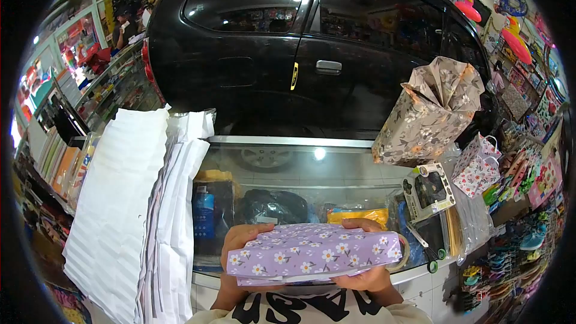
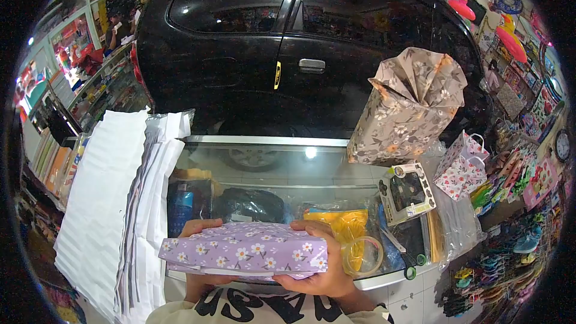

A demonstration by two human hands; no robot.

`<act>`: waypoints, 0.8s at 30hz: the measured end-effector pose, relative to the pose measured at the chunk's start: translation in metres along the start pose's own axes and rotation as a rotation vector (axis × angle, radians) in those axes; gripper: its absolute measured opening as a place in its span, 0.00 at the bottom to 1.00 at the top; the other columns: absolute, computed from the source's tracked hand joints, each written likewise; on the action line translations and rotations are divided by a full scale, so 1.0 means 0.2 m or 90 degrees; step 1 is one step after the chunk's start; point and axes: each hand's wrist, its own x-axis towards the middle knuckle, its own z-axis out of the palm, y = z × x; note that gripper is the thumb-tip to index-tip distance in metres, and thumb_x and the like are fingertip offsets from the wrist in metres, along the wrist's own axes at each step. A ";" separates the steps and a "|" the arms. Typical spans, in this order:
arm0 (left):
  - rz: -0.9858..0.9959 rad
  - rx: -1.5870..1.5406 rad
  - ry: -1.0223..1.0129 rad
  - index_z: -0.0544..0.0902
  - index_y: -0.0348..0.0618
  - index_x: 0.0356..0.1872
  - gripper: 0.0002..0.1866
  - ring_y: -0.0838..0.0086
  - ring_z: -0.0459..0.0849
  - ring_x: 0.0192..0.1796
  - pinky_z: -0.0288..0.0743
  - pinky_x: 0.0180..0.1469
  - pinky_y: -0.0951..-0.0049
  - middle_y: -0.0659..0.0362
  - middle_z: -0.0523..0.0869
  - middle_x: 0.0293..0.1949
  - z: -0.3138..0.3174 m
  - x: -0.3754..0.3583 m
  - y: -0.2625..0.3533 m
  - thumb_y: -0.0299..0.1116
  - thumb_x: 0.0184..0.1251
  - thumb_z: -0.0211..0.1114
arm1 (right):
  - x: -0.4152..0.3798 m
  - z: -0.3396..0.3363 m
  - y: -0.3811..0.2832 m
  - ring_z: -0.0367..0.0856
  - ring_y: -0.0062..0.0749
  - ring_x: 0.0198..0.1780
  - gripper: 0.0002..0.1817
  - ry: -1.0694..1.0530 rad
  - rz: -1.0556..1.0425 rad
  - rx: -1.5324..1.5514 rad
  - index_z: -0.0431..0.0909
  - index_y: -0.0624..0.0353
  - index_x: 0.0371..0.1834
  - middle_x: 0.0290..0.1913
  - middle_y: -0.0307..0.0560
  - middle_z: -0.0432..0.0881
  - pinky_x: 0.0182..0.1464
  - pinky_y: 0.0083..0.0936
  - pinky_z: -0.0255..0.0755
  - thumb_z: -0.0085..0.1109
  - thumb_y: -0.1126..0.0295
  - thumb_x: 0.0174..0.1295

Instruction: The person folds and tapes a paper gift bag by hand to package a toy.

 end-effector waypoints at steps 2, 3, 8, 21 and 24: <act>0.005 0.026 -0.013 0.68 0.43 0.54 0.43 0.60 0.81 0.48 0.70 0.52 0.62 0.46 0.82 0.46 -0.01 0.01 0.00 0.49 0.35 0.80 | 0.01 -0.01 -0.01 0.73 0.43 0.55 0.50 -0.006 -0.036 -0.076 0.55 0.56 0.62 0.54 0.58 0.73 0.61 0.44 0.57 0.79 0.63 0.36; 0.026 0.063 -0.020 0.68 0.43 0.54 0.44 0.60 0.81 0.48 0.70 0.52 0.61 0.47 0.82 0.46 -0.02 0.02 0.00 0.50 0.35 0.80 | 0.02 -0.02 -0.02 0.73 0.42 0.55 0.50 -0.010 -0.054 -0.113 0.55 0.56 0.62 0.54 0.58 0.74 0.61 0.43 0.56 0.79 0.62 0.36; 0.049 0.094 -0.001 0.69 0.43 0.53 0.44 0.61 0.80 0.47 0.68 0.53 0.58 0.48 0.83 0.45 -0.01 0.02 -0.01 0.53 0.34 0.79 | 0.01 -0.02 -0.02 0.73 0.41 0.55 0.50 -0.018 0.009 -0.074 0.55 0.56 0.61 0.54 0.57 0.74 0.61 0.42 0.55 0.79 0.61 0.36; 0.022 0.100 0.000 0.69 0.44 0.53 0.42 0.63 0.80 0.47 0.66 0.54 0.57 0.49 0.84 0.45 -0.01 0.01 0.00 0.57 0.38 0.77 | 0.01 -0.01 -0.01 0.72 0.44 0.56 0.50 -0.020 0.006 -0.022 0.53 0.56 0.61 0.55 0.61 0.72 0.60 0.42 0.60 0.79 0.65 0.36; 0.048 0.133 -0.019 0.68 0.46 0.52 0.41 0.64 0.81 0.47 0.65 0.56 0.56 0.50 0.84 0.45 -0.02 0.02 0.00 0.58 0.40 0.75 | 0.00 -0.01 0.00 0.73 0.45 0.56 0.50 -0.012 -0.033 -0.019 0.53 0.56 0.61 0.55 0.61 0.72 0.60 0.42 0.60 0.79 0.65 0.36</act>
